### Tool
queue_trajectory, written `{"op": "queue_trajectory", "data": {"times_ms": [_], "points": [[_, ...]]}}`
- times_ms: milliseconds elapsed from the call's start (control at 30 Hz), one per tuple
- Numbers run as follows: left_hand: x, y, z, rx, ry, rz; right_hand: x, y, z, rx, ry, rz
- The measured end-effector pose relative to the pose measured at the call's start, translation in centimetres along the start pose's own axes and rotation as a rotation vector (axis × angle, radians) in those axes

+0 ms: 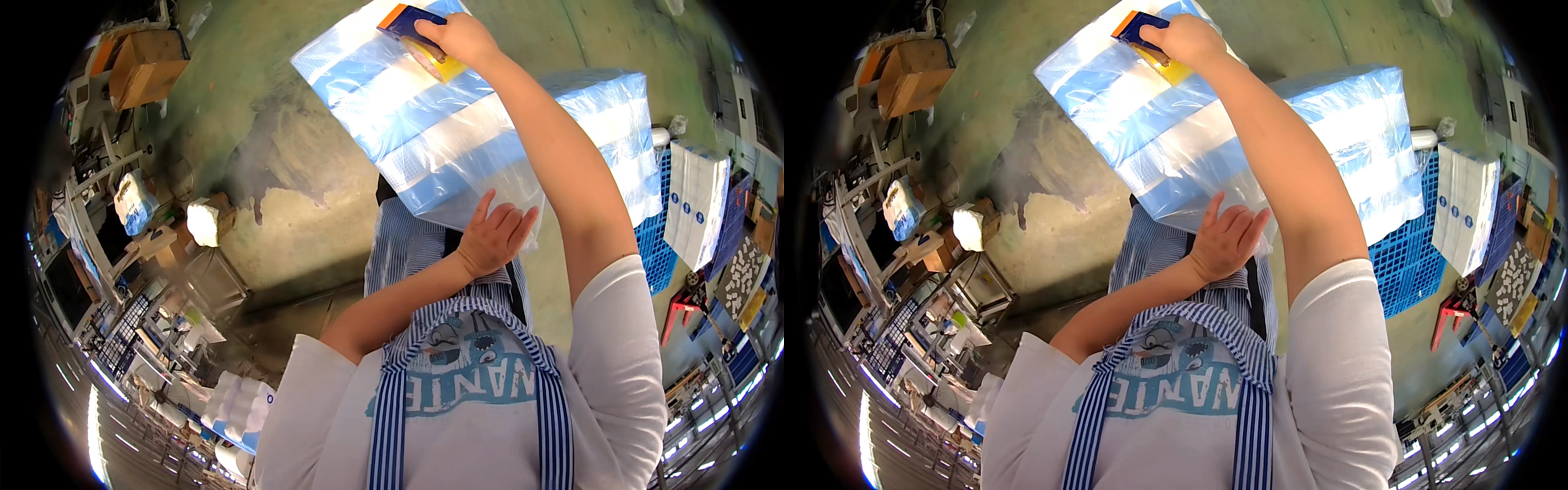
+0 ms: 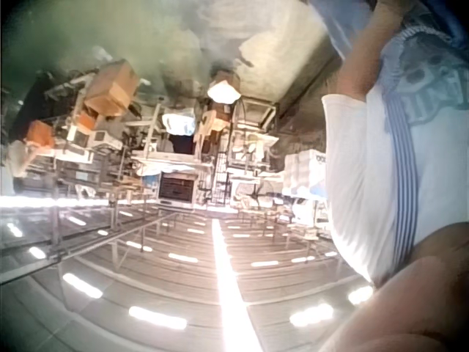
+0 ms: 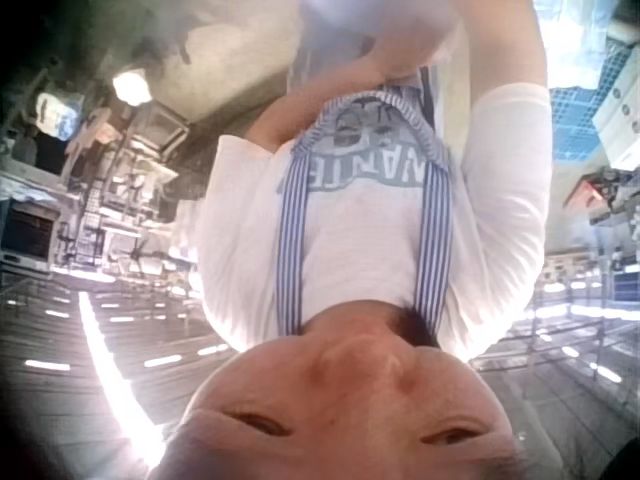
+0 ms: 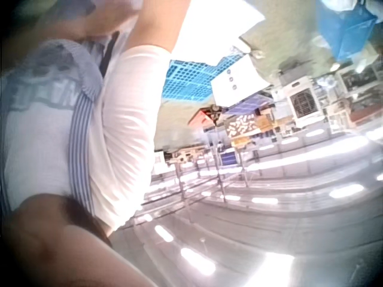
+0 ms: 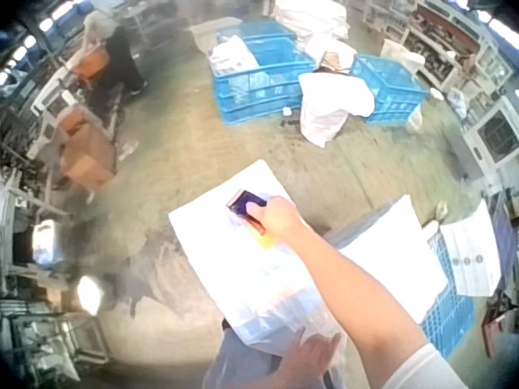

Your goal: The person places three tissue boxes into a plastic bag, folds the bag over, and seals the package with tape using a tape dispenser.

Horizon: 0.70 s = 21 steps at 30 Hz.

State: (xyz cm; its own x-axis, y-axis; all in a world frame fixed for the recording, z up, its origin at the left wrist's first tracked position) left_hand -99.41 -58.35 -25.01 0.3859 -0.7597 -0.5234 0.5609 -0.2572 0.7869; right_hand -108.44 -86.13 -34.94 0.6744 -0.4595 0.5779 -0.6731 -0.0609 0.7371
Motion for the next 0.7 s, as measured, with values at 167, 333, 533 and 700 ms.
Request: {"op": "queue_trajectory", "data": {"times_ms": [167,333,533,700], "points": [[5.3,4.1,2.0,-0.199,0.238,-0.262,0.0,0.0,0.1,0.016,-0.017,-0.024],[12.6,4.0,3.1,-0.207,0.473,-0.338,0.1,0.1,0.5,0.059,-0.017,-0.018],[14.6,4.9,5.0,-0.271,0.317,-0.198,-0.1,0.2,0.9,0.014,-0.008,0.041],[12.9,-0.8,4.1,0.486,0.246,-0.326,-0.4,-0.3,1.3,0.075,-0.016,0.013]]}}
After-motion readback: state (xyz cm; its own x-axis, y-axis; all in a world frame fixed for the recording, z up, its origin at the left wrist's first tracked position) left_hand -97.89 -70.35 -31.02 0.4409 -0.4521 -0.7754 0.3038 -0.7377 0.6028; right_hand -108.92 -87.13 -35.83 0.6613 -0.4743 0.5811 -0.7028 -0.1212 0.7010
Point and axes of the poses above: each hand's wrist, its own z-axis towards the middle knuckle, its own y-axis out of the back of the hand, x = y × z, the point moved 9 cm from there along z, towards the middle knuckle, and after that the axes turned 5 degrees about -x, right-handed, at the moved point
